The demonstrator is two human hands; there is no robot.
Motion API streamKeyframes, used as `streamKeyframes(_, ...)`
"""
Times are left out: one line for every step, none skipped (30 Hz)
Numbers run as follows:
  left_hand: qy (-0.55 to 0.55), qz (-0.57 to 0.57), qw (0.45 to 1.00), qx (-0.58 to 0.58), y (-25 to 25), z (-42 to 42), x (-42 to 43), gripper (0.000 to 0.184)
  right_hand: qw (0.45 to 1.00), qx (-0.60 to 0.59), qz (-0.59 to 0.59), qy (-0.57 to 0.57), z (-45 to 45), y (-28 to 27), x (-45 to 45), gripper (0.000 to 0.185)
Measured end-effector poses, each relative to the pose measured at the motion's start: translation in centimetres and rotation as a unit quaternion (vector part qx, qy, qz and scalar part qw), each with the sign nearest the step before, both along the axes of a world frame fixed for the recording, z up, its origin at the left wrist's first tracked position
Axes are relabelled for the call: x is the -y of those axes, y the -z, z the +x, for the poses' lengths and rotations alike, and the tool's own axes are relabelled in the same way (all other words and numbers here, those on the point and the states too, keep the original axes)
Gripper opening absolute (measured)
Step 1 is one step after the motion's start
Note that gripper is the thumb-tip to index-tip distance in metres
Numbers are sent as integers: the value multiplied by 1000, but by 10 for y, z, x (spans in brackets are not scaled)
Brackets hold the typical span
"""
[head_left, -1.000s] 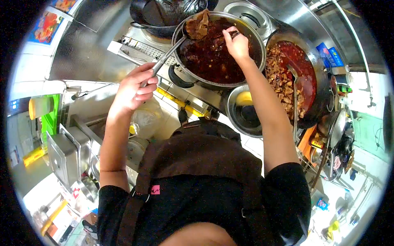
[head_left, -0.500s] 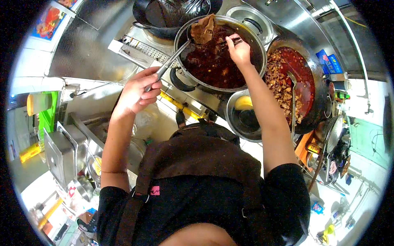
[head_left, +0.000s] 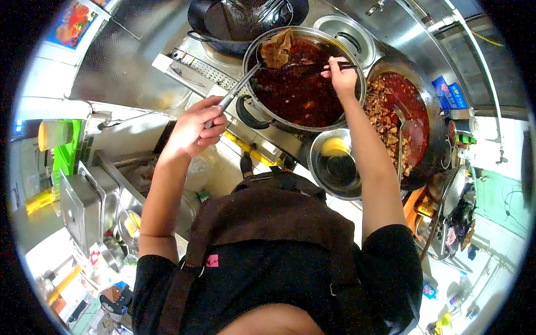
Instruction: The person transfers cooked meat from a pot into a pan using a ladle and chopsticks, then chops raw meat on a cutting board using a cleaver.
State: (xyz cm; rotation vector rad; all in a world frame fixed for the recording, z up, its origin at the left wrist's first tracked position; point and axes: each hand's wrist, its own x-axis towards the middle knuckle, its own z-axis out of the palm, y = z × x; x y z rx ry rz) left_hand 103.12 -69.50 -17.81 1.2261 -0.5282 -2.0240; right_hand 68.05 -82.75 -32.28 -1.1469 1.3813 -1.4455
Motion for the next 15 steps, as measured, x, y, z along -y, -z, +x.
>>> streamKeyframes(2,-1,1000,-3,0,0,0,43,1000,-3,-16,5,7,-1,-1,22)
streamKeyframes(3,-1,1000,-2,-1,0,1,43,999,-36,-20,-4,10,4,2,24)
streamKeyframes(8,0,1000,-5,-1,0,1,43,998,-61,-14,-17,14,0,2,22)
streamKeyframes(12,2,1000,-8,-2,-1,1,43,996,-84,-7,-29,18,-4,2,21)
streamKeyframes(14,0,1000,-6,-2,-1,2,43,994,-99,14,-33,22,-9,2,22)
streamKeyframes(19,-3,1000,-10,0,-1,2,43,995,-98,12,-31,23,-12,4,22)
streamKeyframes(25,-7,1000,-13,1,-1,2,43,994,-102,20,-29,24,-16,5,22)
streamKeyframes(26,-10,1000,-13,2,-2,2,43,994,-105,28,-27,24,-18,7,22)
streamKeyframes(23,-10,1000,-17,2,-2,2,43,997,-63,39,-20,21,-20,8,22)
streamKeyframes(17,-10,1000,-22,3,-2,1,43,997,-64,37,-20,15,-18,10,22)
streamKeyframes(27,-14,999,-39,4,0,2,35,999,5,32,-21,7,-15,12,21)
streamKeyframes(26,-15,999,-39,3,0,2,35,997,74,28,-22,3,-18,12,20)
streamKeyframes(16,-11,999,-31,1,-2,1,35,992,115,55,9,-2,-22,12,19)
streamKeyframes(7,-8,1000,-24,0,-3,1,35,991,116,67,20,-8,-25,10,18)
streamKeyframes(7,-9,1000,-25,1,-4,1,35,989,125,71,21,-12,-29,9,18)
